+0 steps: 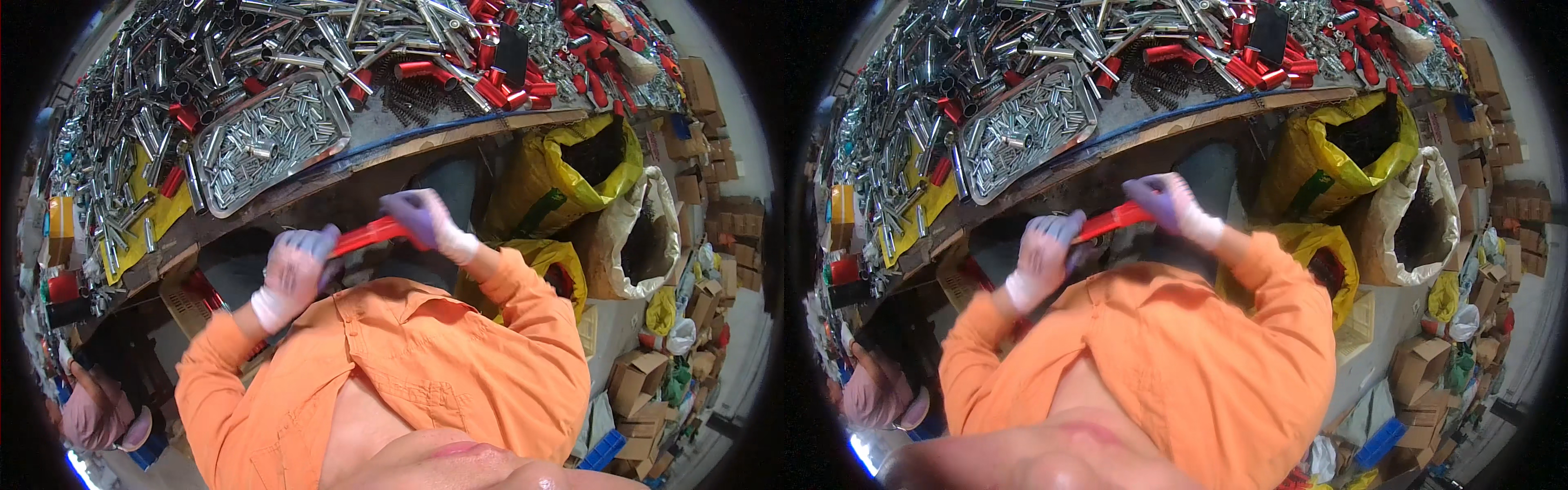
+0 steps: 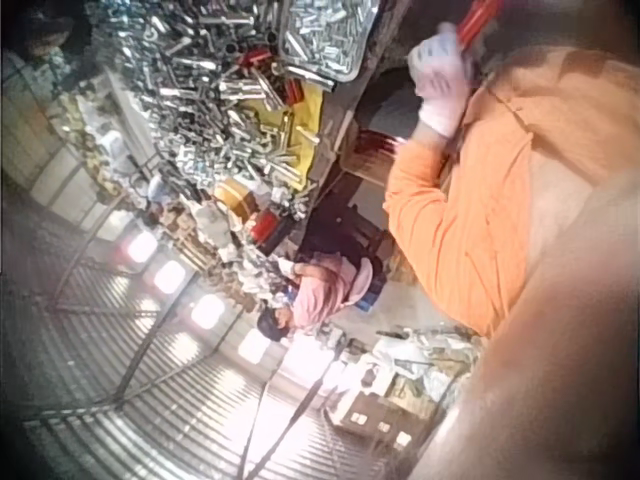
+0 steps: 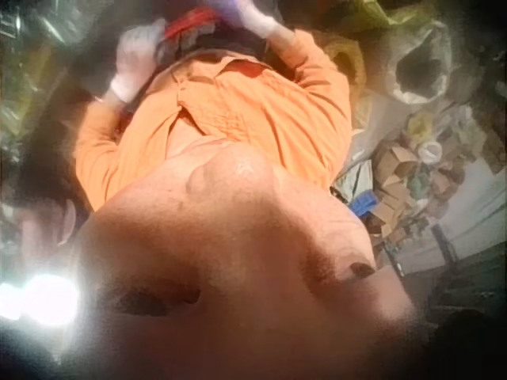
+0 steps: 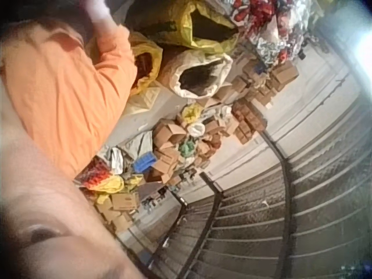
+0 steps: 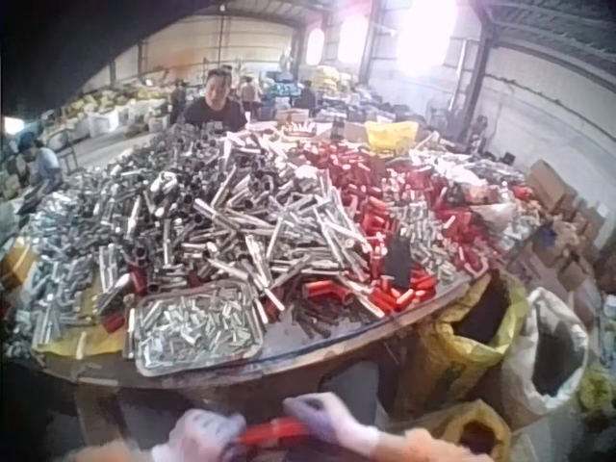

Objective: Assembling metal hardware components by fitting metal tubes into red plastic handles.

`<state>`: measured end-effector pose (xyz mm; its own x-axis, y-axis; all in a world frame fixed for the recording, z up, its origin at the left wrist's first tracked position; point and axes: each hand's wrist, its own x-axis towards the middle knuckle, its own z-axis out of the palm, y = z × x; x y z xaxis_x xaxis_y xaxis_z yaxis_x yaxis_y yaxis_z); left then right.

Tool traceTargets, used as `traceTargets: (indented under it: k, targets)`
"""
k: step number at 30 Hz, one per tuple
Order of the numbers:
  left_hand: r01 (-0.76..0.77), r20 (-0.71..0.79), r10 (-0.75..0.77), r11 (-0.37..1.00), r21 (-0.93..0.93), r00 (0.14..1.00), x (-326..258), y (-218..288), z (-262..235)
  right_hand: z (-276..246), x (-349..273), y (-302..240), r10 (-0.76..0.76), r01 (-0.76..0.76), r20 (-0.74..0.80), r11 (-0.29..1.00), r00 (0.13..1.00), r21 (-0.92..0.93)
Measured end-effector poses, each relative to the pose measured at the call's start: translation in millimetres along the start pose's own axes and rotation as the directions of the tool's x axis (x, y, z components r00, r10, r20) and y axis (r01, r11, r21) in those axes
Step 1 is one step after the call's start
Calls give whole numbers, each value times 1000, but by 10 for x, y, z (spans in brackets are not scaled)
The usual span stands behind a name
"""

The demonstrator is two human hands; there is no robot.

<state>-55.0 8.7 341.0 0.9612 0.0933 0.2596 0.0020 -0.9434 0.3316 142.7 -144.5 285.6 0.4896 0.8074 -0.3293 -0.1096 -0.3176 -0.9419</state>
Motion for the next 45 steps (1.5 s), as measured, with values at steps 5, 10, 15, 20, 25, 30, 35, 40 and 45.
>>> traceTargets:
  k: [5, 10, 15, 20, 25, 30, 35, 40, 45]
  targets:
    - [339, 393, -301, -217, -915, 869, 18, 118, 254, -236, -450, -436, -288, 277, -159, 957, 944, -91]
    - [-111, 43, -632, -201, -973, 774, 517, -188, 249, -853, 415, -803, -705, 688, 351, 266, 617, -675]
    - [295, 47, -740, 208, -933, 670, 549, -528, 531, -3767, 2427, -1393, -888, -217, -380, 330, 258, -919]
    - [349, 55, -824, 178, -920, 564, 698, -397, 521, -4335, 3473, -1552, -561, -723, -680, 194, 473, -663]
    - [408, 230, -779, 36, -912, 584, 698, -490, 441, -4936, 3307, -1693, -735, -86, -581, 592, 349, -801]
    - [474, 227, -766, 114, -873, 602, 640, -516, 406, -4250, 2592, -1326, -801, -39, -216, 235, 558, -971]
    - [459, 201, -752, 149, -876, 628, 649, -540, 451, -3967, 2464, -1123, -474, -280, -129, -263, 871, -923]
    - [243, 151, -607, 72, -967, 780, 628, -599, 505, -4508, 2396, -981, -834, -129, -293, 264, 467, -956]
    - [359, 44, -628, 384, -851, 777, 528, -522, 619, -2019, 1488, -1486, -616, 466, -172, 724, 768, -509]
